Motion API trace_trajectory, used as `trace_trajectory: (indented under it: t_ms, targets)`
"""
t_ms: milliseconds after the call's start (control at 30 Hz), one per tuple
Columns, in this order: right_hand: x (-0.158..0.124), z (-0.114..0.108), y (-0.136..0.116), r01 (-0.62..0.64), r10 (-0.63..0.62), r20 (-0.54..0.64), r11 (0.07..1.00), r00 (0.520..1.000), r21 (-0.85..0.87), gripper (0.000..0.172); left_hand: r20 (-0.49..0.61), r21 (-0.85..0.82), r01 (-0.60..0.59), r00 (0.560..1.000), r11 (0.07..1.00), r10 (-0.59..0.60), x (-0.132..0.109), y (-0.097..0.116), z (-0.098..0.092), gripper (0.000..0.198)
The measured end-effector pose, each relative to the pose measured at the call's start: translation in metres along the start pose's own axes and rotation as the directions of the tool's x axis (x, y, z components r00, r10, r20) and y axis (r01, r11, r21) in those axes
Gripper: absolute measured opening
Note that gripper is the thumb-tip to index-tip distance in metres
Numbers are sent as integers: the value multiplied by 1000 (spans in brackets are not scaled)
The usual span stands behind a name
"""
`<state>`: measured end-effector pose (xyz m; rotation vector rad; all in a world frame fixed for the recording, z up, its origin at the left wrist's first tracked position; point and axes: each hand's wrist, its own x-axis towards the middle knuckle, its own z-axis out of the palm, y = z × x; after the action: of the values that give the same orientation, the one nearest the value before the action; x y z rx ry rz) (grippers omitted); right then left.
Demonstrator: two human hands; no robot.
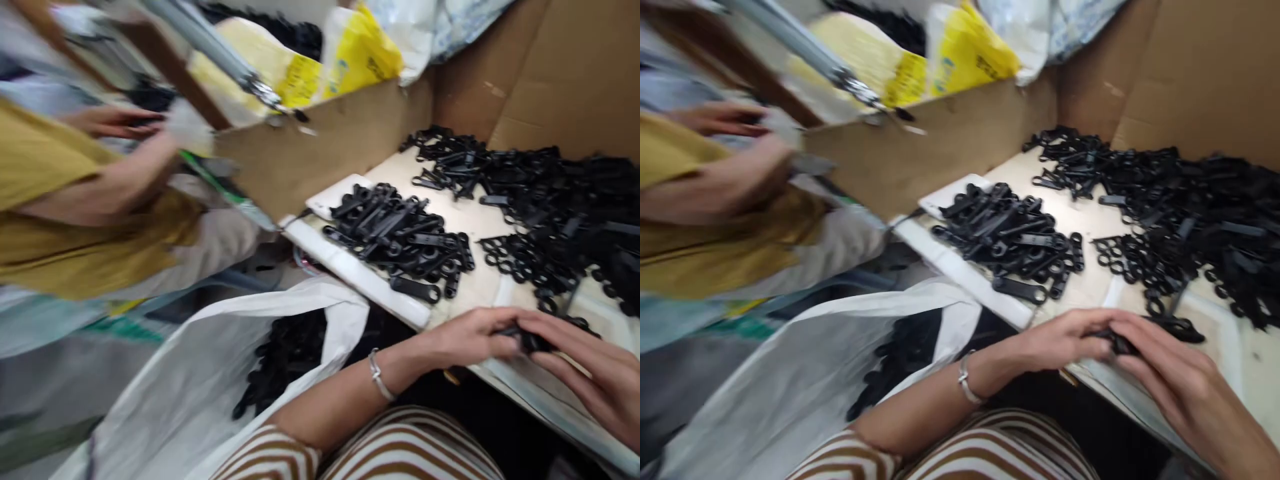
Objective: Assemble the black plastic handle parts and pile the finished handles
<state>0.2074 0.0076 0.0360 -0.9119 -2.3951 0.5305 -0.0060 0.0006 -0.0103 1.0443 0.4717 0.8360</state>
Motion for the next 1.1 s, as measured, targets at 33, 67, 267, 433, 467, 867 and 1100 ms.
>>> trace_trajectory:
  t_ms: [33,67,267,433,467,867,1100]
  targets:
    - [5,-1,-5,-21,21,20,1000,1000,-11,39,-33,-20,10,999,1000,-10,0,2,1,56]
    - [8,-1,-8,-39,39,-4,999,999,-9,37,-87,-73,21,996,997,-27,-1,3,0,52]
    - [6,12,-7,-228,205,-346,973,916,-27,32,-193,-342,66,971,937,-139,0,2,0,57]
    - [17,40,-13,-143,37,-431,966,902,-217,25,-265,-206,35,960,978,-91,1,3,6,62]
    - [19,43,-14,-129,6,-434,958,901,-255,23,-267,-164,27,961,986,-71,1,3,7,62]
    - [17,51,-19,-198,103,-386,956,917,-215,18,-188,591,-5,972,807,144,-6,5,7,47]
    - [-3,36,-8,-400,454,-258,886,853,237,32,-135,797,1,975,604,177,-17,22,13,46]
